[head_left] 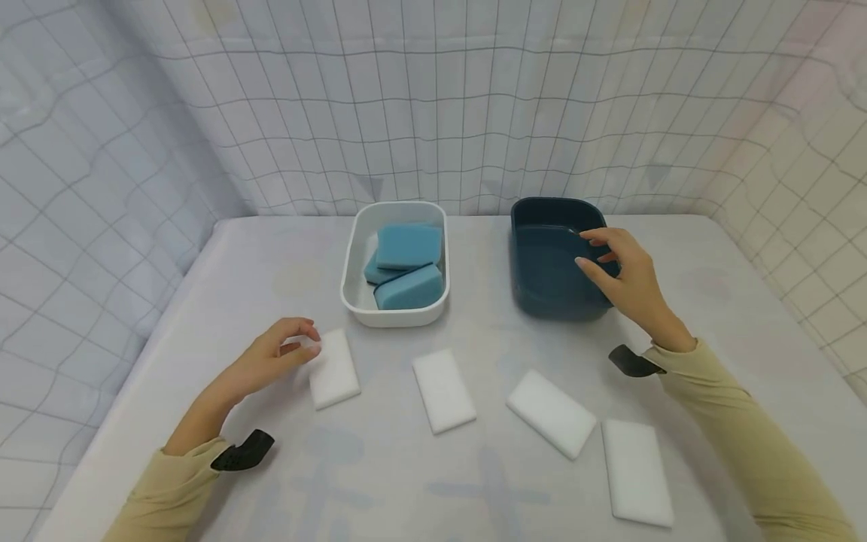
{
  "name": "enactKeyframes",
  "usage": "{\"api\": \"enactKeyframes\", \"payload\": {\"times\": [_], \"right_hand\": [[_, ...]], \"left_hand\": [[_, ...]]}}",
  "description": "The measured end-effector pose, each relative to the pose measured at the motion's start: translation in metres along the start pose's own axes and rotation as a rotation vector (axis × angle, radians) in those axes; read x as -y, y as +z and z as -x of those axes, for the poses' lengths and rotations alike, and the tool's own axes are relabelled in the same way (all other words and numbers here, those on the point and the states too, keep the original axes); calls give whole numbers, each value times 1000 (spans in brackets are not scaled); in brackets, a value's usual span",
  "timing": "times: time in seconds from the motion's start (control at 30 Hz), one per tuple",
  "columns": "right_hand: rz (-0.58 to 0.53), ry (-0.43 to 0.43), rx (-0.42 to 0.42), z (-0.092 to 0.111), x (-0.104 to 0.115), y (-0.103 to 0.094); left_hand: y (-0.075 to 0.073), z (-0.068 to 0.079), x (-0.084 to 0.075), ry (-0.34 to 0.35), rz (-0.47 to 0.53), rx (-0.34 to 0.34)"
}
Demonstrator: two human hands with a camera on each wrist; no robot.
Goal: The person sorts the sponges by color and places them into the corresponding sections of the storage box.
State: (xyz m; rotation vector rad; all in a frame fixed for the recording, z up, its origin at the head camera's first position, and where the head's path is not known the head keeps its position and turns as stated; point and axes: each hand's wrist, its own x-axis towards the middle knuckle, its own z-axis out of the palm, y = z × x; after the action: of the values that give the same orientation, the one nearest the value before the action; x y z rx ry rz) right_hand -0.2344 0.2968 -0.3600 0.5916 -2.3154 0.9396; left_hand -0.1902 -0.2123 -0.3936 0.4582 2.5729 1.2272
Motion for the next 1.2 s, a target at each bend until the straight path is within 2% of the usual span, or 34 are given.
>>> {"api": "enactKeyframes", "payload": {"times": [0.07,0.23,0.37,0.5,0.6,0.73,0.9,1.2], "right_hand": [[-25,48,-38,4,-4,-3],[-196,157,-132,15,-18,-4],[-296,292,-170,25,-32,-5],[-354,411,-139,36,-42,-8],[-459,486,-92,44,-45,-10],[-617,589,-23,50,-47,-10],[-690,617,4,55,-49,-8],[-725,637,34,57,-47,-2]], "left_hand": [[3,-1,1,22,-18,0],[5,0,2,72,-74,-15],[6,4,0,105,-131,-6],[9,7,0,142,-203,0],[10,8,0,157,-220,9],[12,8,0,144,-219,67],[17,10,-2,141,-246,129],[27,17,-7,133,-386,84]]}}
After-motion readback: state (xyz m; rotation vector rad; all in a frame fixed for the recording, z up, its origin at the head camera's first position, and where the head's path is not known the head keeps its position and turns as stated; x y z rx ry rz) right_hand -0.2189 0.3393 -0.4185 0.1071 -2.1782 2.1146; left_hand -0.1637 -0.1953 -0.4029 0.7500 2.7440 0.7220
